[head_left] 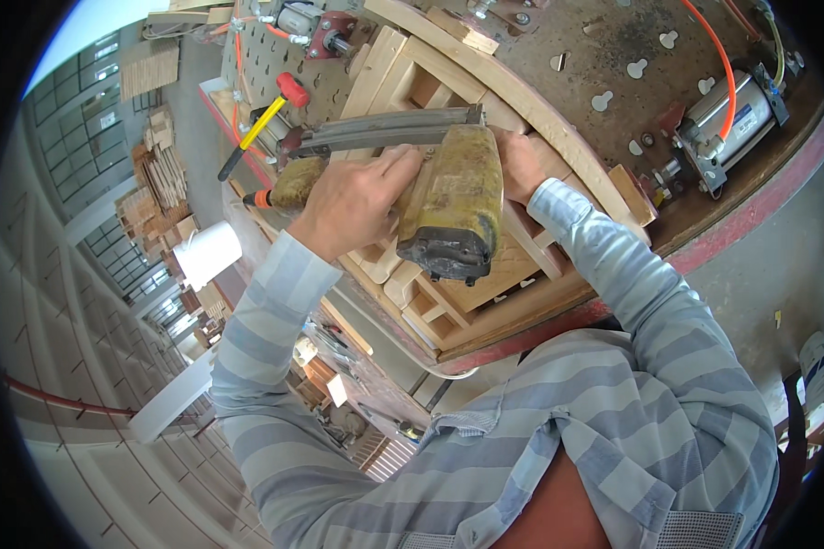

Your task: Assembling wooden frame components using a pneumatic nail gun and a specialized jig.

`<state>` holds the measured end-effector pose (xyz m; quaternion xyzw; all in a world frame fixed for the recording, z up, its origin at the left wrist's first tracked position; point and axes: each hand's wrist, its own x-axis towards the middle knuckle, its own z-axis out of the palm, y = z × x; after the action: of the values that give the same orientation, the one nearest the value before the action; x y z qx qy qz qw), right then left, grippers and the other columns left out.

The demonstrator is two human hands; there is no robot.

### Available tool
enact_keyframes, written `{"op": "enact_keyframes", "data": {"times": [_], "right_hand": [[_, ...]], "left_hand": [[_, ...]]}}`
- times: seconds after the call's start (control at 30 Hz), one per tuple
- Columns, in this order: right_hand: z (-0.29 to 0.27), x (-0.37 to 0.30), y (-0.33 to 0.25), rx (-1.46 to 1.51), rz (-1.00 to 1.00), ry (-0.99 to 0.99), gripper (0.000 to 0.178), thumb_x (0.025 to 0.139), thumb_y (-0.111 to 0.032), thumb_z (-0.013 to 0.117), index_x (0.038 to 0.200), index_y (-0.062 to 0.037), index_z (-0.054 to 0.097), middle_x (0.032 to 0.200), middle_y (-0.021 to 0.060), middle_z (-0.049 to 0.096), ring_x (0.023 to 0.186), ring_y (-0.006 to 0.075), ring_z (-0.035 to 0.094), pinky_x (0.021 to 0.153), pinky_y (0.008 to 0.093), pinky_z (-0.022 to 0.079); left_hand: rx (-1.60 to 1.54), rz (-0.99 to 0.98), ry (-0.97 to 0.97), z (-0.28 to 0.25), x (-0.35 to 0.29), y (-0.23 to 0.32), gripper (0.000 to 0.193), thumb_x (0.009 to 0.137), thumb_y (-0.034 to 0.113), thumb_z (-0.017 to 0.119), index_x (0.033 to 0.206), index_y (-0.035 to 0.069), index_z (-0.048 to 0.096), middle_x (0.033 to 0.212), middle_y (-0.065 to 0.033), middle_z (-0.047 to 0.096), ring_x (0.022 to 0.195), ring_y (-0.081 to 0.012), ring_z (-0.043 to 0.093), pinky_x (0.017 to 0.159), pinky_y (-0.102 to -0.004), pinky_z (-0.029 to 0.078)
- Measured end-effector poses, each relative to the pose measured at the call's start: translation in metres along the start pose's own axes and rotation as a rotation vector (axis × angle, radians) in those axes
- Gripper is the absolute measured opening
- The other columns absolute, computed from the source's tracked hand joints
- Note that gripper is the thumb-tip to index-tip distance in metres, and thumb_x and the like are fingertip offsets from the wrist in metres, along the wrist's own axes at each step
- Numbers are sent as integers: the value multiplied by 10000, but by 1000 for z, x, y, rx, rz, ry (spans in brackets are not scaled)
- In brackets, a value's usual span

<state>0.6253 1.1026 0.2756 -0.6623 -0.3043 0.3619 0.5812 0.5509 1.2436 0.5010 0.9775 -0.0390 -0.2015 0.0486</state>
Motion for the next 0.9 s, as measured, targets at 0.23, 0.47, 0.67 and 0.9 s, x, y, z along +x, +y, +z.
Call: {"op": "enact_keyframes", "data": {"times": [0.23,0.47,0.67,0.9], "right_hand": [[-3,-1,0,-38,17,-26,274,818,-232,628,916,23,644,795,201,681,671,390,619,633,436,494],[-5,-2,0,23,63,-31,252,802,-200,644,919,24,644,790,204,678,673,393,620,633,434,497],[-8,-4,-1,91,92,25,243,790,-178,654,925,24,644,794,209,678,666,399,620,635,433,503],[-3,-20,14,131,-46,-26,182,831,-159,622,899,10,640,747,158,670,652,308,639,612,408,499]], "left_hand": [[-12,12,-42,3,6,-4,603,587,-9,691,1168,51,541,1061,-60,649,719,-292,610,609,-339,478],[-51,17,2,5,8,-4,538,595,2,676,1112,59,537,954,-66,619,676,-305,584,570,-348,462],[-89,29,98,5,13,9,534,593,47,707,1104,78,554,942,-73,617,661,-303,581,566,-368,462],[-313,-164,61,-8,16,25,388,679,113,704,1057,74,624,849,-67,663,625,-282,580,552,-324,463]]}}
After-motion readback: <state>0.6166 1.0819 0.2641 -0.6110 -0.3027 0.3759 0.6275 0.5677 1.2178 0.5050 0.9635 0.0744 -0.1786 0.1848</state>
